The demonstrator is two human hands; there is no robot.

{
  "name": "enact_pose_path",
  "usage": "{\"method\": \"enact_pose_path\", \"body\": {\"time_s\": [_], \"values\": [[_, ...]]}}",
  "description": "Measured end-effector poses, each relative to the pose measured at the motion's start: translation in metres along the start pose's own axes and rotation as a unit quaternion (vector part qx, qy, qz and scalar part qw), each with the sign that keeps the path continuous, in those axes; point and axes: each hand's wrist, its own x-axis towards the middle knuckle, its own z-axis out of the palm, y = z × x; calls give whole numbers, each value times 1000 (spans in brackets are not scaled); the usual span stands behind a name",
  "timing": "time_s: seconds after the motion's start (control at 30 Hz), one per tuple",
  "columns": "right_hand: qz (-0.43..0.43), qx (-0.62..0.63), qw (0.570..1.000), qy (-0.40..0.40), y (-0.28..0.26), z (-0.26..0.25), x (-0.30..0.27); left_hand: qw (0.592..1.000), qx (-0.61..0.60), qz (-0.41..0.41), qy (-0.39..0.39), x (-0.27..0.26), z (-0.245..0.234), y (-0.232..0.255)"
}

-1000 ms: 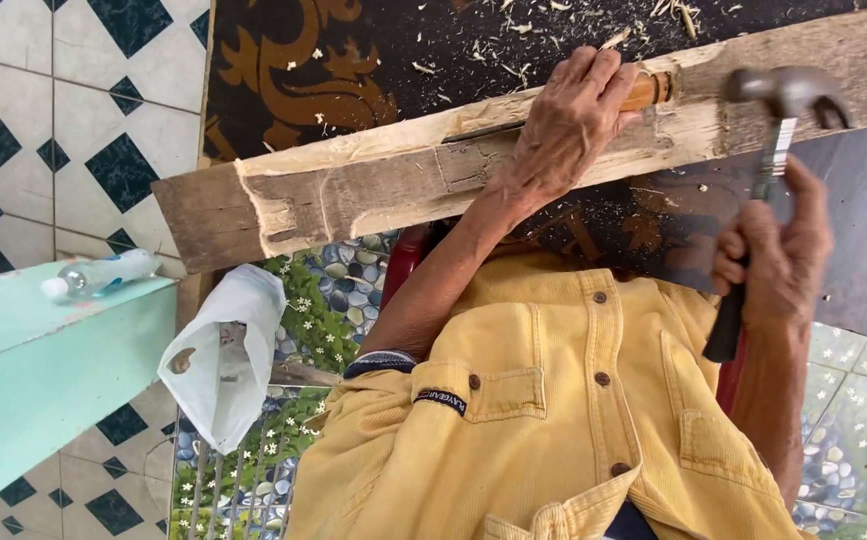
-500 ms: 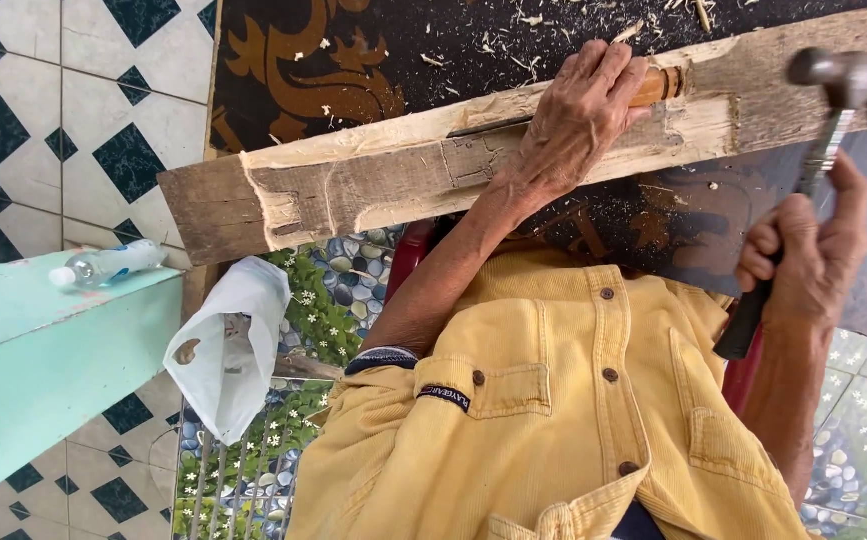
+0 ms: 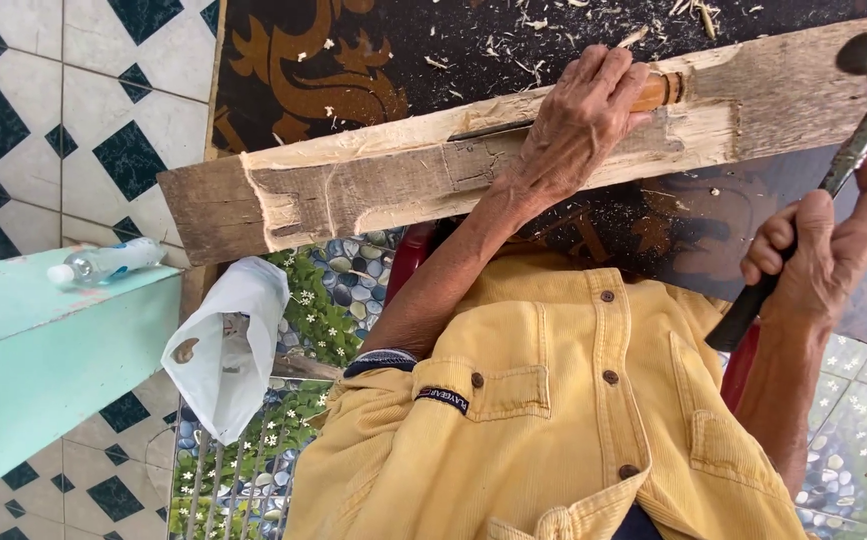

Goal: Using a hammer and chisel to carve a recessed area into a wooden plank.

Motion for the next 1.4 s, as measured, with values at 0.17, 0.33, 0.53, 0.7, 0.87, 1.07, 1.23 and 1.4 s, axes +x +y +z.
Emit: {"method": "enact_pose_path", "body": {"time_s": [0.17,0.33,0.53,0.7,0.87,1.07,1.23,1.4], "values": [[37,-27,998,-51,-3,13,-1,1000,4,-15,3,0,2,1],[66,-39,994,-76,-15,0,-3,1000,15,-23,-14,-4,-3,1],[-56,-14,998,35,11,-14,10,1000,-9,-13,-13,3,-10,1],[14,-51,989,-136,5,-11,8,1000,3,-14,5,-4,-3,-5],[-24,-15,999,-16,-5,-13,12,1000,-3,-17,-1,-5,-2,-6],[85,-40,992,-81,1,-1,16,1000,7,-23,-17,-4,-7,-4],[52,-20,988,-143,-7,14,5,999,6,-30,-21,0,-16,-2],[31,-61,992,-108,-7,-1,-7,998,-17,-46,-30,-13,-2,-8]]}}
